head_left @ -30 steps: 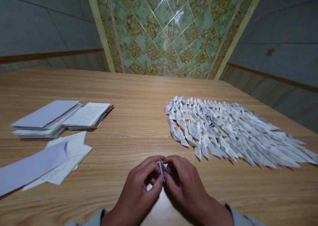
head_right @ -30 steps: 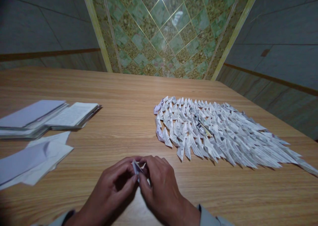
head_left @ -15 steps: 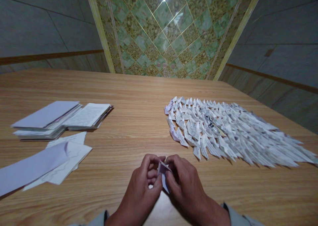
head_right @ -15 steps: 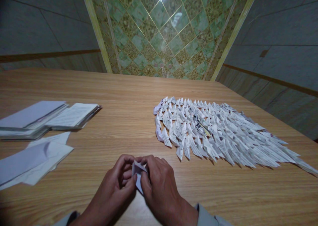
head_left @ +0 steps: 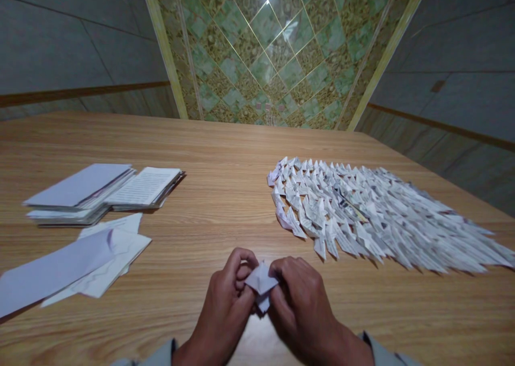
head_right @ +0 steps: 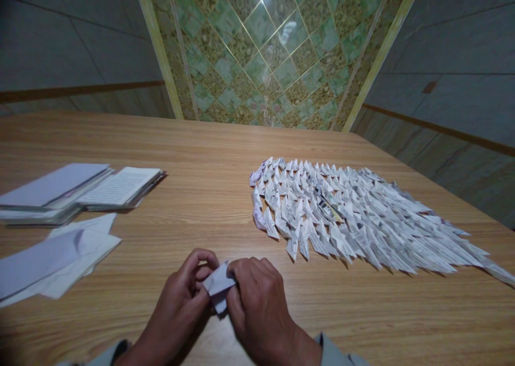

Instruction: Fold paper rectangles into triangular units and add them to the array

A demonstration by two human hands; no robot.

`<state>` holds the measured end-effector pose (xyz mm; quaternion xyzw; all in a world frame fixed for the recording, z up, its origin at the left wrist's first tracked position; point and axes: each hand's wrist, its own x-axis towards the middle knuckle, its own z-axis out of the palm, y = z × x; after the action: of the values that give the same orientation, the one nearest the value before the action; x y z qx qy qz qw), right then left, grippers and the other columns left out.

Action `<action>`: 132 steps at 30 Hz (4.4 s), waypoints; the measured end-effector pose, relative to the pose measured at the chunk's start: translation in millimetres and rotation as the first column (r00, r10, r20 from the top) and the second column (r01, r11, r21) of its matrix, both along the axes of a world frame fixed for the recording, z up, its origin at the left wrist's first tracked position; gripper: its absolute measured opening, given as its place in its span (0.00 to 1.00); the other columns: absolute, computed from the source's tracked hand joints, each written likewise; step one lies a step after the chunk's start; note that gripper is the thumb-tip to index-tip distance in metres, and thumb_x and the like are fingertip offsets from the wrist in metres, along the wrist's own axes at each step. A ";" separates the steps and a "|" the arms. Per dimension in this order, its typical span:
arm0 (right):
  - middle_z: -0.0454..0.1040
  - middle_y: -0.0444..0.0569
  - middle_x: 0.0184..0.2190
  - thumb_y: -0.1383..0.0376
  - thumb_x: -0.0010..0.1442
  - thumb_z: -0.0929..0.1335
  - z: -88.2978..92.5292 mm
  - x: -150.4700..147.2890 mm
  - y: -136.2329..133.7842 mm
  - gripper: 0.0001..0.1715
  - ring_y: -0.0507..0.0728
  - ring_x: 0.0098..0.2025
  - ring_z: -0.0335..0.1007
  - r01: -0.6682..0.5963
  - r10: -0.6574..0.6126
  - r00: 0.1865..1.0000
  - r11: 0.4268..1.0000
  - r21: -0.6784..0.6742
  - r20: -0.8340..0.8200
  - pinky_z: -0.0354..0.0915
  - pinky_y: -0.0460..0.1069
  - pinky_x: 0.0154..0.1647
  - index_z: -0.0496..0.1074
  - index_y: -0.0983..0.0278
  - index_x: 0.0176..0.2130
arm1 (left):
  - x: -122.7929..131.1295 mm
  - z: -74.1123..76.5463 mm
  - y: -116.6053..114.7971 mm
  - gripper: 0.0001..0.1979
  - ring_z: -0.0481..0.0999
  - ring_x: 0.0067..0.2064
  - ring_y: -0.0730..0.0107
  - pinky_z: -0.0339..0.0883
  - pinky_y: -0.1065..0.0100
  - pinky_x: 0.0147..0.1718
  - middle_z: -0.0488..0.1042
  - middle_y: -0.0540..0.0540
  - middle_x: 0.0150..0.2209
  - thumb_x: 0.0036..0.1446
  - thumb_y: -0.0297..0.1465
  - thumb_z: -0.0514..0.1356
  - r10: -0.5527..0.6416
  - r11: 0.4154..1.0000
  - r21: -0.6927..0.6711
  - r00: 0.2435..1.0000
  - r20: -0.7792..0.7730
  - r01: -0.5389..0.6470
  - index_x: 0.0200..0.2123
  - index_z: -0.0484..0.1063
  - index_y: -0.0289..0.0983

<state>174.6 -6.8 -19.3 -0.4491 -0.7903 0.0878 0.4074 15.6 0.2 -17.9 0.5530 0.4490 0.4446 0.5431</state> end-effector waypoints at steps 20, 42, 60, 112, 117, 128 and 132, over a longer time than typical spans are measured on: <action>0.68 0.45 0.28 0.69 0.59 0.65 2.1 -0.1 0.2 0.05 0.57 0.30 0.63 0.040 -0.039 0.999 0.999 0.033 -0.018 0.52 0.50 0.31 0.63 0.61 0.36 | -12.3 -15.4 -10.0 0.06 0.72 0.23 0.71 0.63 0.73 0.25 0.74 0.54 0.24 0.59 0.25 0.59 0.037 0.940 0.336 0.968 -0.249 0.050 0.34 0.68 0.42; 0.72 0.49 0.39 0.68 0.61 0.64 12.3 1.5 0.3 0.14 0.58 0.39 0.69 -0.263 0.121 0.916 0.901 -0.345 -0.383 0.64 0.51 0.39 0.65 0.61 0.48 | -15.9 -5.1 0.7 0.07 0.71 0.21 0.72 0.63 0.75 0.22 0.73 0.55 0.22 0.60 0.24 0.57 0.182 0.887 0.458 0.949 -0.256 -0.047 0.31 0.69 0.42; 0.68 0.43 0.29 0.57 0.64 0.69 13.7 3.0 11.6 0.13 0.53 0.31 0.63 -0.294 -0.147 0.745 0.803 -0.519 -0.650 0.60 0.48 0.33 0.71 0.63 0.32 | -16.7 -2.5 1.5 0.08 0.78 0.34 0.69 0.70 0.72 0.35 0.78 0.48 0.37 0.66 0.27 0.54 0.008 0.925 0.369 0.966 -0.257 0.091 0.46 0.69 0.42; 0.71 0.44 0.33 0.60 0.61 0.69 10.4 1.3 12.1 0.17 0.55 0.35 0.68 -0.208 -0.202 0.796 0.794 -0.572 -0.571 0.64 0.49 0.36 0.68 0.62 0.49 | -2.9 2.4 8.4 0.08 0.74 0.33 0.69 0.67 0.71 0.32 0.76 0.50 0.30 0.52 0.29 0.67 0.088 0.994 -0.075 0.993 0.078 -0.082 0.34 0.71 0.38; 0.68 0.43 0.27 0.58 0.61 0.69 14.1 2.7 10.5 0.11 0.55 0.30 0.65 -0.006 -0.286 0.808 0.871 -0.491 -0.515 0.62 0.49 0.32 0.68 0.61 0.31 | -8.0 5.2 14.6 0.14 0.75 0.33 0.69 0.67 0.71 0.33 0.77 0.51 0.29 0.49 0.33 0.70 0.205 0.973 -0.145 0.964 0.172 -0.181 0.36 0.69 0.38; 0.75 0.45 0.30 0.59 0.62 0.70 11.5 -5.6 6.4 0.09 0.55 0.33 0.67 -0.213 -0.147 0.838 0.798 -0.564 -0.525 0.61 0.48 0.33 0.74 0.64 0.36 | -3.1 3.2 7.0 0.18 0.80 0.38 0.63 0.71 0.68 0.38 0.81 0.47 0.36 0.52 0.35 0.71 0.134 0.986 -0.123 0.972 0.193 -0.112 0.45 0.73 0.39; 0.73 0.44 0.29 0.59 0.63 0.70 9.8 -6.6 7.2 0.10 0.54 0.32 0.66 -0.293 -0.141 0.778 0.781 -0.552 -0.612 0.61 0.47 0.32 0.72 0.64 0.34 | -2.7 4.6 7.9 0.16 0.80 0.41 0.62 0.72 0.66 0.41 0.81 0.45 0.39 0.53 0.37 0.70 0.125 0.986 -0.133 0.974 0.188 -0.100 0.43 0.75 0.38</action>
<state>168.0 0.3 -9.5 -0.4678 -0.5544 0.5028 0.4701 12.9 8.1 -13.3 0.4460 0.4505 0.4985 0.5913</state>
